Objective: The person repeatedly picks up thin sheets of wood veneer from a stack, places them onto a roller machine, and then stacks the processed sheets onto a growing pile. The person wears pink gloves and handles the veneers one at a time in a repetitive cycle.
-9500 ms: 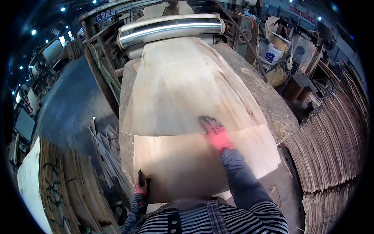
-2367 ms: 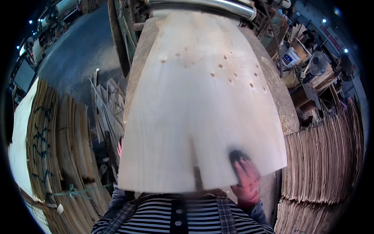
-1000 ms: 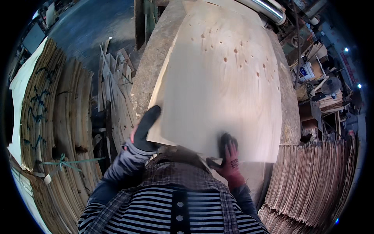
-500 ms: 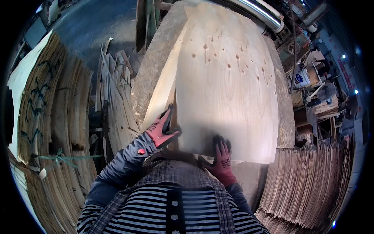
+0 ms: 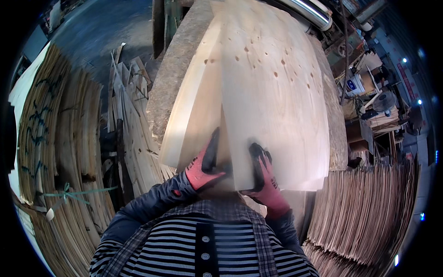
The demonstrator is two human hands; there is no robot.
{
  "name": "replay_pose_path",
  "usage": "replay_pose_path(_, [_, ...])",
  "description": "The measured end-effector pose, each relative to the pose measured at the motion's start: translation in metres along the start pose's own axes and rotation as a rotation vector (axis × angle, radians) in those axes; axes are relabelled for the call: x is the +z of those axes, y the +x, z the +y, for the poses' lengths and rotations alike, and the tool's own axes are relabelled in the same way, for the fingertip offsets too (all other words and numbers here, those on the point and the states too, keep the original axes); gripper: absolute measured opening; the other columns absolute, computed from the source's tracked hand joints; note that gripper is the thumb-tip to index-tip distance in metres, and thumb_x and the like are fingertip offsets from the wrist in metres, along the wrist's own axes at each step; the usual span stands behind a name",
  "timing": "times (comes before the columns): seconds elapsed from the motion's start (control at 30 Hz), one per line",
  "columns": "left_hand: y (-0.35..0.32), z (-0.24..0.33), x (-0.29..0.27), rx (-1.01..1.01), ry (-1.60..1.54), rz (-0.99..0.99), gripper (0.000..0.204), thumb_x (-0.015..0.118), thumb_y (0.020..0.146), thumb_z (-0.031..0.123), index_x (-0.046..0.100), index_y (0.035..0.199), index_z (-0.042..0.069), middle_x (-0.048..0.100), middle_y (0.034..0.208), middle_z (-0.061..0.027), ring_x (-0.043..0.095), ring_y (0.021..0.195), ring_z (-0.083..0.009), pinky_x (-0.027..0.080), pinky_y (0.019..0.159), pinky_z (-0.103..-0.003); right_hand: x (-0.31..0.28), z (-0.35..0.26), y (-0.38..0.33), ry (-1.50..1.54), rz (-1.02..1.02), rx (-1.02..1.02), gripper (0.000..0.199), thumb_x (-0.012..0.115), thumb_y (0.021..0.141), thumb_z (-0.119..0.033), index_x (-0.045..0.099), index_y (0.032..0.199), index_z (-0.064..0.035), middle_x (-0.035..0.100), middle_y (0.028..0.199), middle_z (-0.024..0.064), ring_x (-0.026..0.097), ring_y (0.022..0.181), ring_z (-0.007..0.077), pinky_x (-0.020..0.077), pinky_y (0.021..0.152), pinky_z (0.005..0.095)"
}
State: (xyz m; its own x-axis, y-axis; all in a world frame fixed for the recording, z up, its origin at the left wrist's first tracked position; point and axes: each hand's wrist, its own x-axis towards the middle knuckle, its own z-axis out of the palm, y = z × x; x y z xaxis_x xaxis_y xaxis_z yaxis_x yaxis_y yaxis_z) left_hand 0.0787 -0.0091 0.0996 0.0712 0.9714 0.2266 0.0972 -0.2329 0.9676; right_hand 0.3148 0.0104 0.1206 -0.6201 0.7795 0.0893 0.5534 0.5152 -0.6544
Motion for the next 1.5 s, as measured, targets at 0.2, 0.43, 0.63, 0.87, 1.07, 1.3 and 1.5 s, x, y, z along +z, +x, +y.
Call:
replay_pose_path(0.2, [0.005,-0.006,0.010,0.073,-0.043,0.001,0.094,0.073,0.063,0.031,0.018,0.130,-0.002,0.026,0.131,-0.0235,0.025,0.123,-0.0330,0.023,0.101,-0.038,-0.008,-0.018,0.005,0.118,-0.048,0.043,0.099,0.076,0.055,-0.021,0.018,0.132,-0.0006,0.018,0.135,0.0220,0.015,0.127,0.0366,0.0150,0.102,0.0443])
replay_pose_path(0.43, [0.007,-0.006,0.017,-0.014,-0.040,0.003,0.087,0.068,0.066,0.024,0.016,0.131,-0.002,0.025,0.132,-0.0230,0.025,0.124,-0.0322,0.023,0.101,-0.037,-0.011,-0.024,-0.027,0.021,0.563,0.119,0.033,0.041,0.084,0.000,0.040,0.115,0.0105,0.047,0.113,0.0181,0.050,0.100,0.0217,0.0415,0.085,0.0303])
replay_pose_path(0.63, [-0.008,0.001,0.014,-0.145,0.010,-0.022,0.081,0.060,0.069,0.009,0.012,0.133,-0.001,0.022,0.135,-0.0216,0.024,0.124,-0.0320,0.023,0.100,-0.034,-0.101,-0.028,0.016,0.298,1.448,0.194,0.029,0.052,0.084,-0.024,0.060,0.092,0.0029,0.058,0.081,0.0055,0.052,0.070,0.0130,0.0418,0.064,0.0263])
replay_pose_path(0.87, [-0.025,0.005,-0.022,-0.074,0.155,0.030,0.076,0.058,0.070,0.004,0.016,0.133,0.003,0.028,0.133,-0.0185,0.032,0.121,-0.0291,0.027,0.098,-0.032,-0.188,-0.048,0.023,-0.084,1.490,0.169,0.033,0.053,0.083,-0.026,0.058,0.097,0.0039,0.058,0.086,0.0089,0.050,0.073,0.0145,0.0404,0.069,0.0270])
replay_pose_path(1.07, [-0.017,-0.024,-0.079,-0.226,-0.459,-0.229,0.072,0.050,0.076,-0.004,0.011,0.136,0.009,0.035,0.130,-0.0133,0.041,0.114,-0.0220,0.034,0.095,-0.033,-0.244,-0.062,-0.001,-0.127,1.496,0.138,0.031,0.053,0.083,-0.024,0.060,0.099,0.0012,0.059,0.091,0.0054,0.052,0.078,0.0124,0.0403,0.072,0.0252])
replay_pose_path(1.3, [0.021,0.051,-0.023,-0.345,-1.892,-0.579,0.050,0.041,0.088,0.039,0.037,0.125,0.007,0.059,0.083,-0.0017,0.057,0.071,-0.0171,0.044,0.058,-0.023,-0.101,-0.044,-0.020,-0.347,1.240,0.000,0.029,0.057,0.078,-0.012,0.052,0.100,0.0074,0.058,0.093,0.0147,0.054,0.078,0.0173,0.0440,0.069,0.0269])
replay_pose_path(1.5, [0.037,0.080,-0.050,-0.274,-0.397,0.171,0.038,0.055,0.081,0.009,0.043,0.114,-0.003,0.058,0.097,-0.0133,0.059,0.080,-0.0163,0.049,0.067,-0.028,0.001,0.025,-0.038,-0.623,0.329,-0.102,0.068,0.065,0.057,-0.011,0.038,0.119,-0.0025,0.042,0.116,0.0230,0.045,0.102,0.0377,0.0350,0.085,0.0547])
